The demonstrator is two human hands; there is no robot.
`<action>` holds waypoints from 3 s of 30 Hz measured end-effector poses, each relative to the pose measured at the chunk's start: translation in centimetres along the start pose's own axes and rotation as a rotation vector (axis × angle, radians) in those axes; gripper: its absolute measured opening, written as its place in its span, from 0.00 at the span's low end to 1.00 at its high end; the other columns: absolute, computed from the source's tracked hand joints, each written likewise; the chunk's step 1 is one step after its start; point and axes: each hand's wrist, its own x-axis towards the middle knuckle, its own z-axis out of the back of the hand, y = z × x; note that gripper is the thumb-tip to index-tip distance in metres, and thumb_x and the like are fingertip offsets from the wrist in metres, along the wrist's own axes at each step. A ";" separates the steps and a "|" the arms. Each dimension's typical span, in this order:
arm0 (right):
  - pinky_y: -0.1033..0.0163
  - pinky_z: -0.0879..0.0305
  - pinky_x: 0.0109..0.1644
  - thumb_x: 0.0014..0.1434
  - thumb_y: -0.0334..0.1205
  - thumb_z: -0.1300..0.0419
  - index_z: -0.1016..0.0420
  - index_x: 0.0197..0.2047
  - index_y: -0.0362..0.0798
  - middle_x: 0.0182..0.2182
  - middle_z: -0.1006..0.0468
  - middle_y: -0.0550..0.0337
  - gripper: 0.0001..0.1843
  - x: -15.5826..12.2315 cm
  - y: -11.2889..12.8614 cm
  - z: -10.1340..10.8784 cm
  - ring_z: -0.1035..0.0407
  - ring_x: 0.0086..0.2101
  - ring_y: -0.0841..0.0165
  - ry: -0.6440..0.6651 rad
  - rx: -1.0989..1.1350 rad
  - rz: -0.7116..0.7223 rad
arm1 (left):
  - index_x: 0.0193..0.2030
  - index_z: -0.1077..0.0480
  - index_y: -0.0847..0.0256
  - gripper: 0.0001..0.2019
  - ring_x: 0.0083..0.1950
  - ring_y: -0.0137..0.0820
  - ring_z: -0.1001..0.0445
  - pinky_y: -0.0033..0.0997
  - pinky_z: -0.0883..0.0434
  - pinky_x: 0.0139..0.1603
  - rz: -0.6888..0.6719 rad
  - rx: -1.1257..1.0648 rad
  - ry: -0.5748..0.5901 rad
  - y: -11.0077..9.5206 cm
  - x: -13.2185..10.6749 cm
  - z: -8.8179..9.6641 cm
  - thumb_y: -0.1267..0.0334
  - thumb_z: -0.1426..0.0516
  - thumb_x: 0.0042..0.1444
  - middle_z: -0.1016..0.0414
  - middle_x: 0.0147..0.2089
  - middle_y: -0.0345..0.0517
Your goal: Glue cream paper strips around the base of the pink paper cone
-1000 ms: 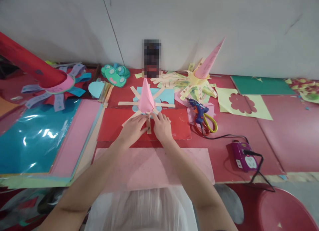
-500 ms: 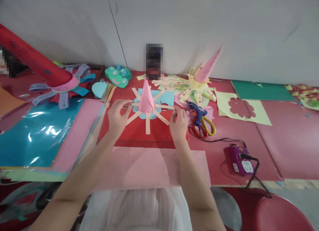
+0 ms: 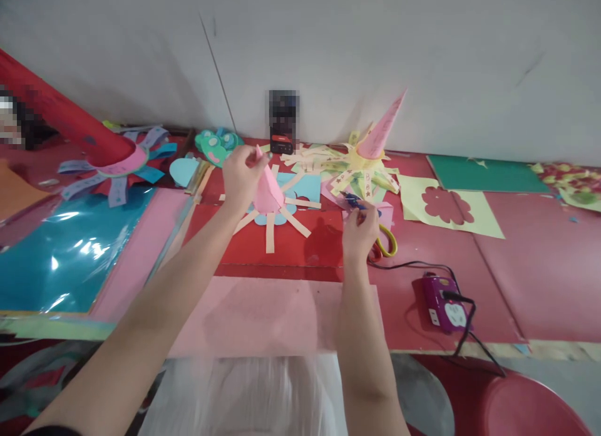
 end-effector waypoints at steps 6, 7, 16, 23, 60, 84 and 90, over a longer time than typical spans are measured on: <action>0.62 0.38 0.40 0.56 0.38 0.52 0.29 0.44 0.44 0.29 0.30 0.58 0.17 0.2 0.1 0.3 0.39 0.27 0.70 -0.003 0.024 -0.028 | 0.35 0.31 0.56 0.07 0.44 0.33 0.26 0.31 0.30 0.47 -0.039 -0.069 -0.086 0.9 2.5 2.4 0.57 0.44 0.59 0.25 0.35 0.42; 0.62 0.38 0.40 0.55 0.38 0.52 0.29 0.44 0.44 0.29 0.30 0.58 0.17 0.2 0.1 0.4 0.39 0.27 0.70 -0.010 0.017 -0.033 | 0.35 0.31 0.55 0.07 0.44 0.34 0.26 0.31 0.30 0.47 -0.042 -0.084 -0.082 0.7 2.9 2.8 0.56 0.44 0.59 0.25 0.36 0.42; 0.62 0.38 0.39 0.55 0.38 0.52 0.29 0.44 0.44 0.31 0.27 0.56 0.16 0.5 0.1 0.8 0.36 0.28 0.69 -0.015 0.010 -0.076 | 0.36 0.28 0.57 0.11 0.44 0.35 0.24 0.32 0.27 0.45 -0.081 -0.166 0.016 -0.1 3.4 3.2 0.52 0.43 0.57 0.22 0.36 0.43; 0.59 0.39 0.43 0.54 0.38 0.49 0.29 0.39 0.45 0.33 0.30 0.54 0.12 1.1 -1.0 1.1 0.36 0.35 0.65 -0.025 -0.107 -0.088 | 0.35 0.27 0.60 0.04 0.42 0.31 0.23 0.29 0.28 0.46 -0.055 -0.201 0.213 0.6 1.2 1.2 0.63 0.42 0.56 0.21 0.40 0.43; 0.54 0.39 0.40 0.59 0.47 0.58 0.39 0.39 0.49 0.37 0.27 0.46 0.13 1.1 -1.8 0.4 0.31 0.39 0.56 0.046 -0.089 -0.092 | 0.69 0.61 0.58 0.50 0.61 0.51 0.34 0.53 0.37 0.60 -0.009 0.108 0.426 5.3 -6.0 -1.3 0.59 0.34 0.47 0.36 0.61 0.62; 0.52 0.35 0.43 0.39 0.59 0.34 0.41 0.44 0.52 0.44 0.29 0.53 0.34 -2.7 0.9 -1.3 0.31 0.44 0.57 0.486 0.001 0.025 | 0.44 0.27 0.58 0.10 0.45 0.36 0.29 0.36 0.32 0.47 -0.071 0.132 0.558 5.9 -9.6 1.1 0.64 0.38 0.54 0.29 0.43 0.46; 0.53 0.35 0.41 0.35 0.59 0.32 0.42 0.44 0.52 0.45 0.29 0.52 0.38 -3.0 1.8 -1.2 0.31 0.44 0.55 0.499 -0.050 -0.003 | 0.40 0.29 0.59 0.08 0.45 0.36 0.29 0.36 0.32 0.46 -0.035 0.100 0.566 5.7 -9.7 1.1 0.65 0.37 0.53 0.29 0.43 0.46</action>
